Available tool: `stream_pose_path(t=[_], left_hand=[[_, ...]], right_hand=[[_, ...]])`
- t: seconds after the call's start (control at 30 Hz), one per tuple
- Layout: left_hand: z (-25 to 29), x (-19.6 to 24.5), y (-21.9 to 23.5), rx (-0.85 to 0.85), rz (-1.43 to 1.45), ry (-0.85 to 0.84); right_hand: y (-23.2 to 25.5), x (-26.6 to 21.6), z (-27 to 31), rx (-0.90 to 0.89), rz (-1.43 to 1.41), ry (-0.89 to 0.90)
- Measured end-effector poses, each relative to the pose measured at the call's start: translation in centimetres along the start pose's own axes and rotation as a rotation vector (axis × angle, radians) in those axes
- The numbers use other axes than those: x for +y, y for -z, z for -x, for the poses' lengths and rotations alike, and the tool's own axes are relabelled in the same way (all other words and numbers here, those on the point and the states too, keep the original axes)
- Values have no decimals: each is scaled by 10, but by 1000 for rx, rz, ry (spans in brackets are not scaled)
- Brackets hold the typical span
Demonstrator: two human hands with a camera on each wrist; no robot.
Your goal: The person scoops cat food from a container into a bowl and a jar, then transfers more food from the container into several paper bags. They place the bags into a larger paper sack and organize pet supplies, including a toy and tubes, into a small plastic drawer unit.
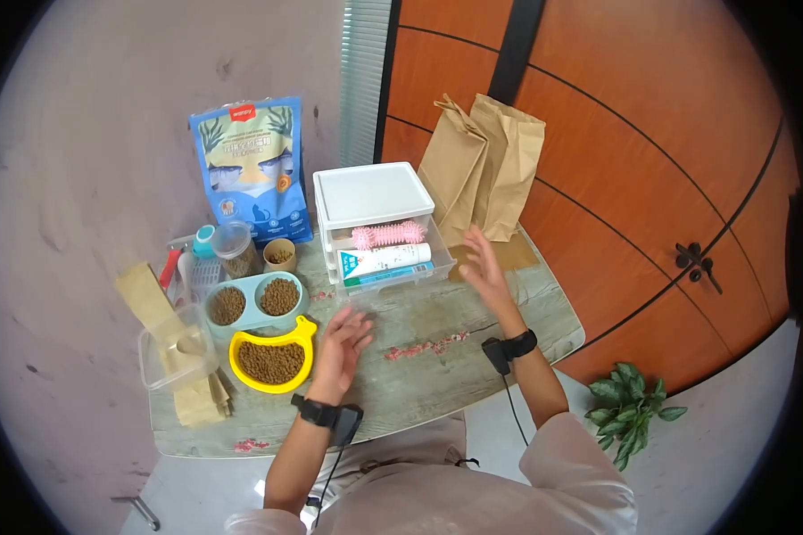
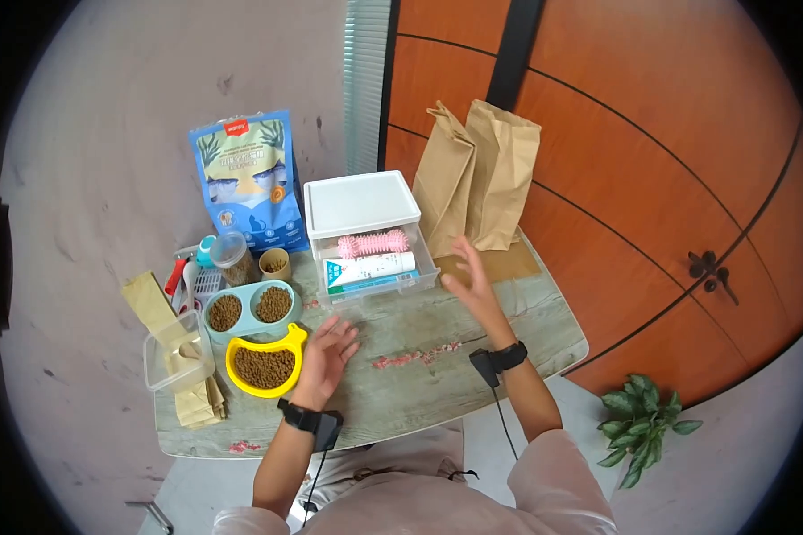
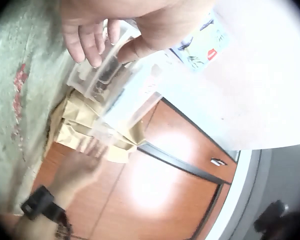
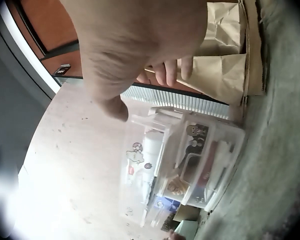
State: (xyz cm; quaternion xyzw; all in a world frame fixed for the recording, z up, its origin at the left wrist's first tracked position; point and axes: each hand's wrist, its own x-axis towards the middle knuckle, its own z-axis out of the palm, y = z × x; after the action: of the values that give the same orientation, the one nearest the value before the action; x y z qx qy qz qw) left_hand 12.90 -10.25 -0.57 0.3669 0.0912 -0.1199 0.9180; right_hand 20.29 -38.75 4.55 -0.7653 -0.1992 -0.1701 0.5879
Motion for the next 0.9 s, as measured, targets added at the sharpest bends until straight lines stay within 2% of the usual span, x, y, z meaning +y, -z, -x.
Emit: stream_pose_path(t=[0.07,0.1,0.17,0.2,0.23,0.3,0.33,0.43,0.47,0.5,0.57,0.7,0.9], left_hand=[[15,14,0,62,3,8],[19,21,-3,64,-19,11],[25,37,-13,110,-289,-285],[20,42,-12,75,-485,-404],[13,48,-12,70,-505,-405],[-4,59,-10,8,-1129,-697],[-17,64,-5,-39,-1214,-621],[-48,74,1,-113,-1313,-565],[-41,82,-18,-130,-1265,-488],[-46,83,-19,-133,-1271,-489],[-55,86,-17,-259,-1190,-482],[-61,91,-17,-231,-1254,-473],[-68,94,-14,-247,-1092,-470]], right_hand=[[1,4,4,-181,21,-78],[-1,7,3,-165,5,-79],[-9,10,-2,-237,-20,-61],[-12,10,-6,-221,-34,-59],[-14,10,-12,-256,-74,-60],[-16,12,-20,-283,-126,-56],[-17,16,-25,-320,-161,-50],[-19,21,-34,-374,-195,-25],[-19,21,-36,-398,-188,-20],[-18,21,-37,-392,-191,-17],[-21,22,-42,-358,-212,-50],[-30,26,-49,-324,-246,-59],[-44,38,-53,-245,-292,-57]])
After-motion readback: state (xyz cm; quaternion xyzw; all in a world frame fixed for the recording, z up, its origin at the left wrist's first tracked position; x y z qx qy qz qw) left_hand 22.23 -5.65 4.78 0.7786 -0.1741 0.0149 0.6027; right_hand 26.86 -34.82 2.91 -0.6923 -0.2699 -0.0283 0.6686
